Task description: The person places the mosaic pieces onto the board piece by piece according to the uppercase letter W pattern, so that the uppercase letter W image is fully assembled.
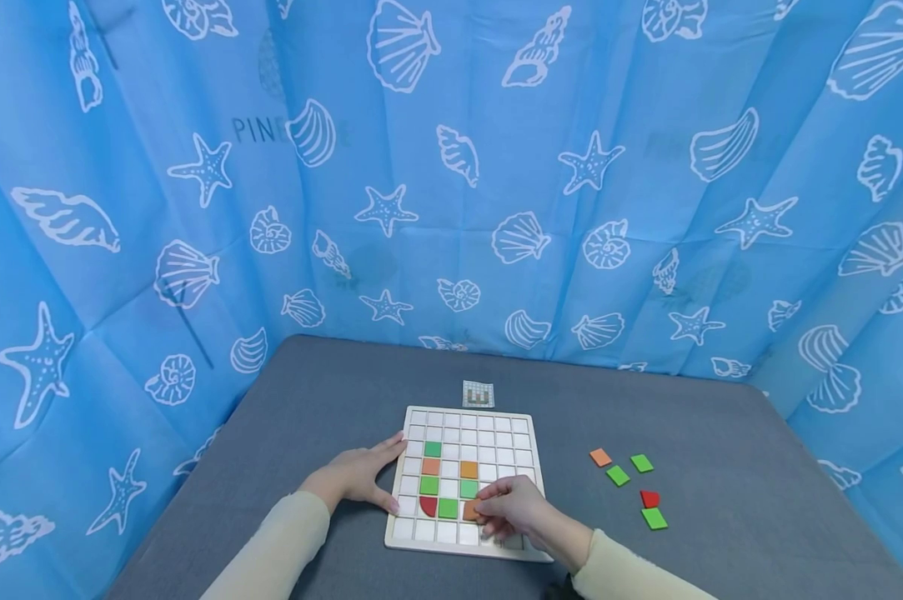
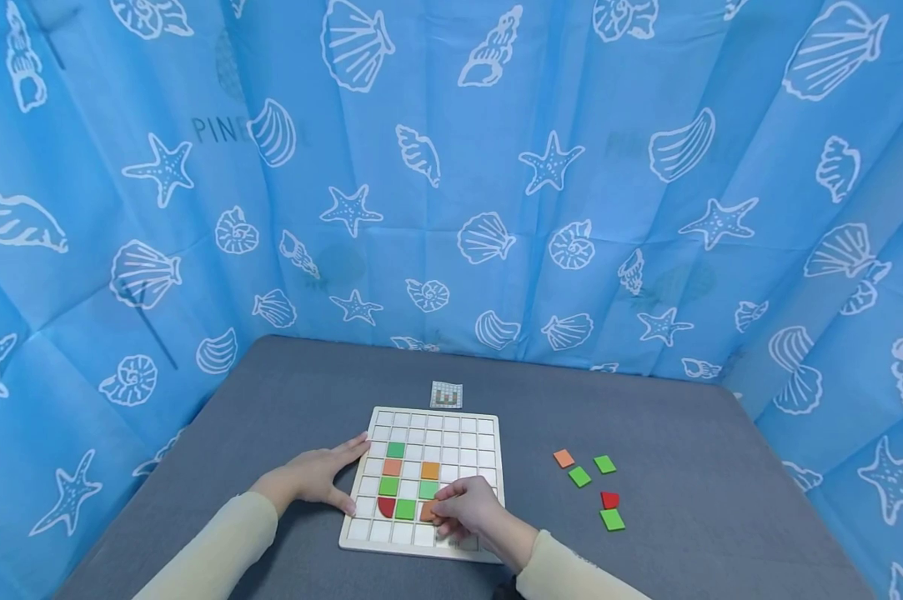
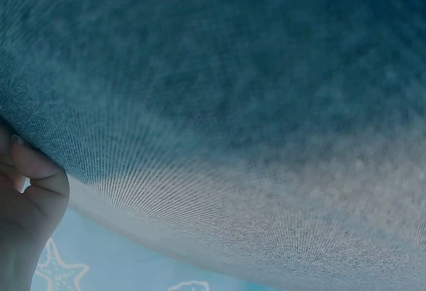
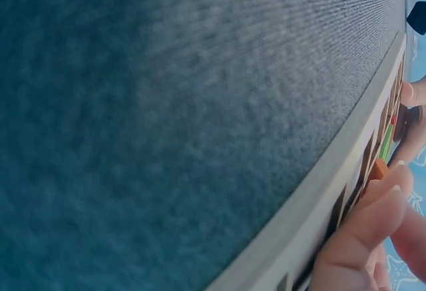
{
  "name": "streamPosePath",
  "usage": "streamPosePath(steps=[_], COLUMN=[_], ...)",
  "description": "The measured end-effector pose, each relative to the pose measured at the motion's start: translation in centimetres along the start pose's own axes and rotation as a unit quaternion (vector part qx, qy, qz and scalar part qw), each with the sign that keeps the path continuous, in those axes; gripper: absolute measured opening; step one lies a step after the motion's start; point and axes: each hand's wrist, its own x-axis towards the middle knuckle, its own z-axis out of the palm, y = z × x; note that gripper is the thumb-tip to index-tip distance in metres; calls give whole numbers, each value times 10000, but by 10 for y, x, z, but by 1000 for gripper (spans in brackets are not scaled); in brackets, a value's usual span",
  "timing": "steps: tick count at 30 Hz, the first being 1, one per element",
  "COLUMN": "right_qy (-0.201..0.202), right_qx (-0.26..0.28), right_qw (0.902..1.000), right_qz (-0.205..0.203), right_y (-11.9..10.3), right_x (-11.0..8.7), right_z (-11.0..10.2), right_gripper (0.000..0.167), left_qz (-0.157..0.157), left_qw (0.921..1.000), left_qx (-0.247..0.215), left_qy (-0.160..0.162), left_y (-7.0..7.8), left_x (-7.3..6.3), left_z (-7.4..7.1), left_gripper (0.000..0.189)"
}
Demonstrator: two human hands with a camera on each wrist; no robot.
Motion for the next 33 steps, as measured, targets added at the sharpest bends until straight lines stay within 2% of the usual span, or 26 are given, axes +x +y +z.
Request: streamPosePath(steps=[22, 33], right_qy=[145, 202], right_qx=[78, 39], right_qw=[9999, 9996], right_qz=[26, 195], right_y=[0, -4], right_x=[4, 3], right_z=[4, 3], right_gripper=[11, 7], left_qz=[-62, -5], left_qw=[10000, 10000], left_qx=[-36, -88], left_qy=[-9, -29], left_y=[1, 2], left_x=[-1, -4], left_z=[0, -3], left_gripper=[107, 105])
